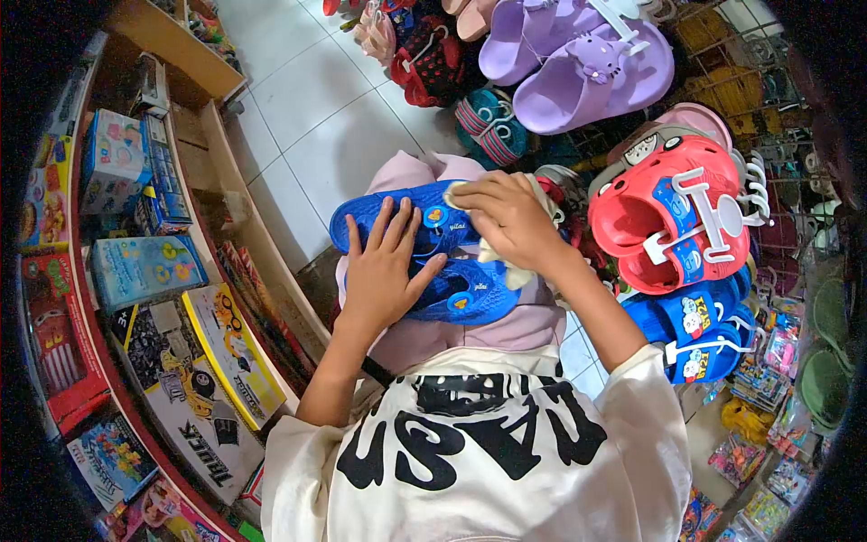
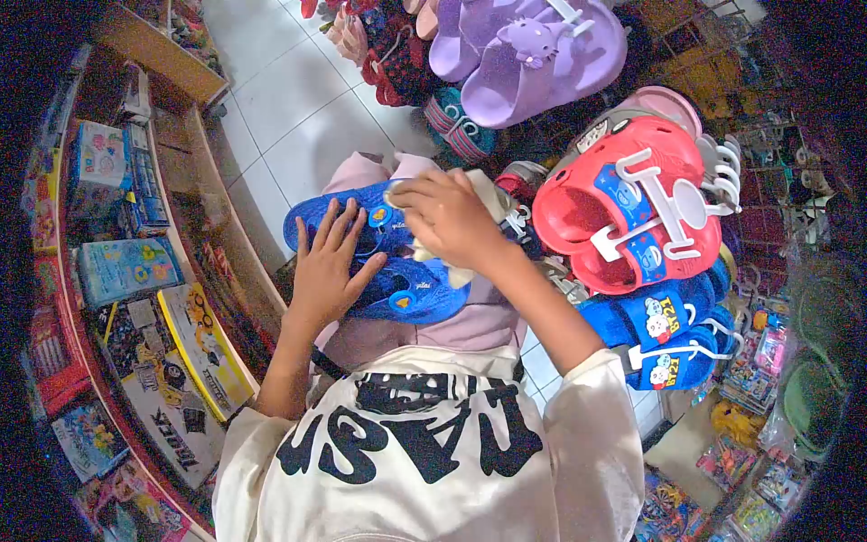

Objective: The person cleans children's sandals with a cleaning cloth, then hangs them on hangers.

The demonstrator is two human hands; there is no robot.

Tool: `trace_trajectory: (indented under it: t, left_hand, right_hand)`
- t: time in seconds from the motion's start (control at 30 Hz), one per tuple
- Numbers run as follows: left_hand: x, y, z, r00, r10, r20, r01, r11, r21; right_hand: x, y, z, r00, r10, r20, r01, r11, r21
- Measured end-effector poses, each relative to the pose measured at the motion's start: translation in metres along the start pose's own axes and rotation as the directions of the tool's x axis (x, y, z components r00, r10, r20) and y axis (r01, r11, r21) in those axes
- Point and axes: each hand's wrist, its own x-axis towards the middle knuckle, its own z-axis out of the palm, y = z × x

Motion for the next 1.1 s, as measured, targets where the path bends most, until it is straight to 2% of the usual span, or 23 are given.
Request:
trace_trajectory:
  t: [0.13,0.23,0.27,0.37,0.5,0.6,0.63,0.73,0.83,0.87,0.93,1.03,1.07,1.1]
  left_hand:
    - [-0.001,0.000,0.005,1.000,0.011,0.004,-0.011,1.000,-0.006]
    - [-0.002,0.001,0.005,1.000,0.014,0.012,-0.014,1.000,-0.019]
    - [-0.004,0.001,0.004,1.000,0.013,0.013,-0.013,1.000,-0.027]
    - [-0.002,-0.001,0.005,1.000,0.002,-0.018,-0.003,0.998,-0.058]
    - [-0.004,0.000,0.003,1.000,-0.009,0.014,0.011,0.991,-0.134]
    - [-0.006,-0.001,0.006,0.994,-0.029,-0.108,0.011,0.986,-0.168]
    - [-0.006,-0.001,0.004,0.994,-0.038,-0.103,0.021,0.986,-0.163]
    - [-0.006,-0.004,0.001,0.994,-0.050,-0.096,0.035,0.987,-0.156]
    - [-0.005,-0.004,-0.001,0.981,-0.107,-0.159,0.054,0.950,-0.306]
    - [-0.004,-0.005,-0.002,0.989,-0.085,-0.123,0.056,0.973,-0.225]
    - [-0.003,-0.005,0.000,0.989,-0.089,-0.118,0.061,0.973,-0.222]
    - [-0.004,-0.005,0.007,0.986,-0.088,-0.142,0.061,0.981,-0.185]
    - [-0.004,-0.005,0.008,0.984,-0.085,-0.158,0.059,0.984,-0.167]
    - [-0.004,-0.004,0.008,0.985,-0.086,-0.150,0.061,0.984,-0.167]
  right_hand:
    - [-0.001,-0.004,0.030,0.974,-0.154,0.168,0.165,0.985,-0.055]
    - [-0.008,0.002,0.013,0.952,0.009,0.305,0.012,0.998,-0.068]
    - [-0.010,0.005,0.007,0.952,0.051,0.302,-0.035,0.998,-0.058]
    - [-0.008,0.009,-0.006,0.989,0.018,0.147,-0.033,0.994,0.102]
    - [0.016,-0.012,-0.012,0.995,-0.068,-0.073,0.077,0.988,0.134]
    - [0.007,-0.006,0.022,0.992,-0.079,0.098,0.077,0.997,0.028]
    - [0.005,-0.005,0.029,0.985,-0.064,0.162,0.068,0.997,-0.021]
    - [0.008,-0.012,0.018,0.985,-0.027,0.168,0.027,1.000,0.000]
    - [0.019,-0.006,0.012,0.985,-0.016,0.174,-0.002,0.995,0.100]
    - [0.028,0.001,0.011,0.987,-0.018,0.157,-0.004,0.990,0.138]
    - [0.045,-0.002,0.008,0.995,0.004,0.104,-0.025,0.978,0.205]
    - [0.053,0.007,0.048,0.993,-0.116,0.017,0.114,0.988,0.101]
    - [0.045,0.006,0.061,0.997,-0.029,0.077,0.021,0.994,0.105]
    - [0.043,0.005,0.057,0.991,-0.048,0.124,0.033,0.993,0.117]
